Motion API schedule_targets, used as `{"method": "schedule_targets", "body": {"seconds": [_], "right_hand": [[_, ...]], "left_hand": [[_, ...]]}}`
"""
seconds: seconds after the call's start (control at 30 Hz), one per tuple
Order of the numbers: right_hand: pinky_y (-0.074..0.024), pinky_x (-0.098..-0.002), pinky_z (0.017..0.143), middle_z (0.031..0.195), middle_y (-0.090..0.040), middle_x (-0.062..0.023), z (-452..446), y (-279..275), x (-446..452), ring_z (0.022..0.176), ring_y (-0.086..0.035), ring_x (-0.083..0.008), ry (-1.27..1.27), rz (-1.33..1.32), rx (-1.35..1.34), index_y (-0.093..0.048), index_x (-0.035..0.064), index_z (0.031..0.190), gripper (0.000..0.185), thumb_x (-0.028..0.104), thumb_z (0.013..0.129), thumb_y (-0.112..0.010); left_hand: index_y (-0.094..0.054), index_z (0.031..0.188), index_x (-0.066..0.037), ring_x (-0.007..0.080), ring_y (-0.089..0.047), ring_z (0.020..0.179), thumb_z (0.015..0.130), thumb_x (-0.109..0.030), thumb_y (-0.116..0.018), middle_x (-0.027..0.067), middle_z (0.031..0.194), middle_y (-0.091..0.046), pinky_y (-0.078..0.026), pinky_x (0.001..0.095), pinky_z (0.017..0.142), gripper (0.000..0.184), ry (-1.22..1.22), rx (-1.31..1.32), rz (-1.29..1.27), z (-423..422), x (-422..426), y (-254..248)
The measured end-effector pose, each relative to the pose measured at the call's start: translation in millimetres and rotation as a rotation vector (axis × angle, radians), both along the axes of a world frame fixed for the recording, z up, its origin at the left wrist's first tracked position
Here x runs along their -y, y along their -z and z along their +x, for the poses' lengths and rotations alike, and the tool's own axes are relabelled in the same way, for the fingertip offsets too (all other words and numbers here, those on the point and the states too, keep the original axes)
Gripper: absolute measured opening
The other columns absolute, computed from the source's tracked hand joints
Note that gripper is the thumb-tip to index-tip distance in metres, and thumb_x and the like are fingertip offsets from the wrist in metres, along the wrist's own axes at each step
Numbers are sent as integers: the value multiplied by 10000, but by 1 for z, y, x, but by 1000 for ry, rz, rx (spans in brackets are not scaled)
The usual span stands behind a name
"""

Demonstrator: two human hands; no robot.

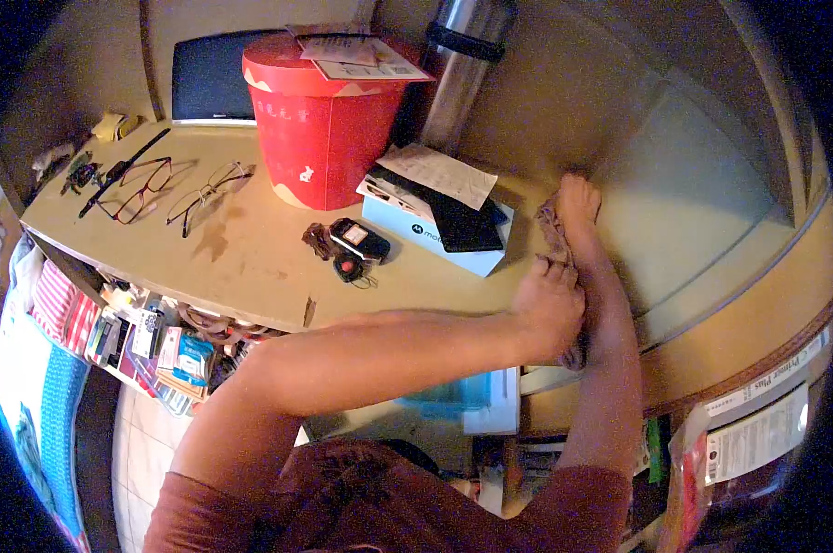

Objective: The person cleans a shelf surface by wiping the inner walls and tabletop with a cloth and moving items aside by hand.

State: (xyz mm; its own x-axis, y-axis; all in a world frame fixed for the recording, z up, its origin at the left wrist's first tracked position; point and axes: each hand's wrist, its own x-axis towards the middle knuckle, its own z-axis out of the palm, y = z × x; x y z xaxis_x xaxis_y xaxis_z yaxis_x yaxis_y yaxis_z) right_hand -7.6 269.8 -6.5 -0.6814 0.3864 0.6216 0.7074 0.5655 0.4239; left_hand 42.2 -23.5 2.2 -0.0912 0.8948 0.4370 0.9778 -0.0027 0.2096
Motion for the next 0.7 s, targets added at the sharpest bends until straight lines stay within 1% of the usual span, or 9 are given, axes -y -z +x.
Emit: {"method": "schedule_targets", "body": {"seconds": [0.03, 0.1, 0.2, 0.27, 0.33, 0.4, 0.53, 0.6, 0.7], "right_hand": [[-535, -465, 664, 845, -680, -159, -1, 5, -8, 793, -677, -334, 1, -6, -1, -669, 64, 830, 145, 137, 845, -544], [-535, -470, 659, 849, -683, -165, -4, 15, -19, 765, -676, -338, -202, 176, 9, -669, 59, 829, 134, 123, 837, -551], [-534, -455, 669, 849, -683, -154, -13, 9, -21, 769, -676, -330, -60, 75, 122, -662, 71, 824, 142, 130, 847, -535], [-534, -447, 668, 844, -684, -145, -6, 11, -19, 768, -677, -322, -91, 114, 87, -662, 77, 823, 150, 136, 852, -528], [-534, -440, 667, 838, -685, -136, -3, 6, -13, 768, -677, -314, -121, 163, 44, -662, 83, 822, 157, 143, 856, -521], [-538, -437, 683, 848, -686, -145, -4, 5, -14, 795, -683, -318, 13, 28, 24, -668, 82, 838, 171, 146, 853, -511], [-543, -443, 706, 883, -694, -153, -12, 12, -23, 834, -689, -329, -149, 150, 93, -679, 74, 870, 185, 141, 857, -508], [-539, -437, 710, 880, -691, -139, -16, 3, -8, 848, -688, -320, 100, -18, 77, -673, 90, 864, 173, 146, 861, -510], [-542, -451, 651, 922, -713, -119, -11, 4, -12, 810, -700, -297, 112, 17, -24, -705, 108, 870, 171, 177, 869, -549]], "left_hand": [[-718, 1068, -64, 285, -505, 1242, 847, -233, -574, 160, 1253, -611, -311, 448, 1045, 313, -11, -16, 28, 2, 0, 3], [-715, 1082, -63, 290, -501, 1248, 853, -237, -569, 160, 1260, -606, -296, 460, 1065, 322, -2, -6, 14, 4, -1, 7], [-709, 1098, -62, 299, -497, 1251, 858, -246, -565, 158, 1264, -602, -277, 476, 1090, 335, 14, 52, 6, -1, -7, 6], [-708, 1101, -62, 304, -497, 1248, 858, -251, -565, 155, 1262, -603, -275, 481, 1094, 339, 35, 97, -4, -1, -6, 8], [-703, 1097, -51, 307, -509, 1220, 848, -262, -579, 160, 1229, -612, -300, 482, 1062, 349, 0, -10, 55, 0, -1, 5], [-700, 1095, -46, 306, -514, 1208, 843, -269, -587, 164, 1215, -614, -303, 484, 1056, 355, 12, -16, 35, -1, -1, 2], [-691, 1094, -32, 302, -524, 1186, 844, -283, -590, 175, 1192, -617, -306, 490, 1052, 369, 44, 2, 10, -2, 0, 5], [-691, 1098, -34, 301, -524, 1187, 849, -279, -583, 173, 1193, -617, -306, 488, 1056, 366, 43, 2, 13, -2, 0, 6], [-690, 1108, -33, 298, -525, 1191, 858, -271, -573, 169, 1194, -618, -305, 485, 1062, 366, 29, -16, 23, -3, 0, 2]]}}
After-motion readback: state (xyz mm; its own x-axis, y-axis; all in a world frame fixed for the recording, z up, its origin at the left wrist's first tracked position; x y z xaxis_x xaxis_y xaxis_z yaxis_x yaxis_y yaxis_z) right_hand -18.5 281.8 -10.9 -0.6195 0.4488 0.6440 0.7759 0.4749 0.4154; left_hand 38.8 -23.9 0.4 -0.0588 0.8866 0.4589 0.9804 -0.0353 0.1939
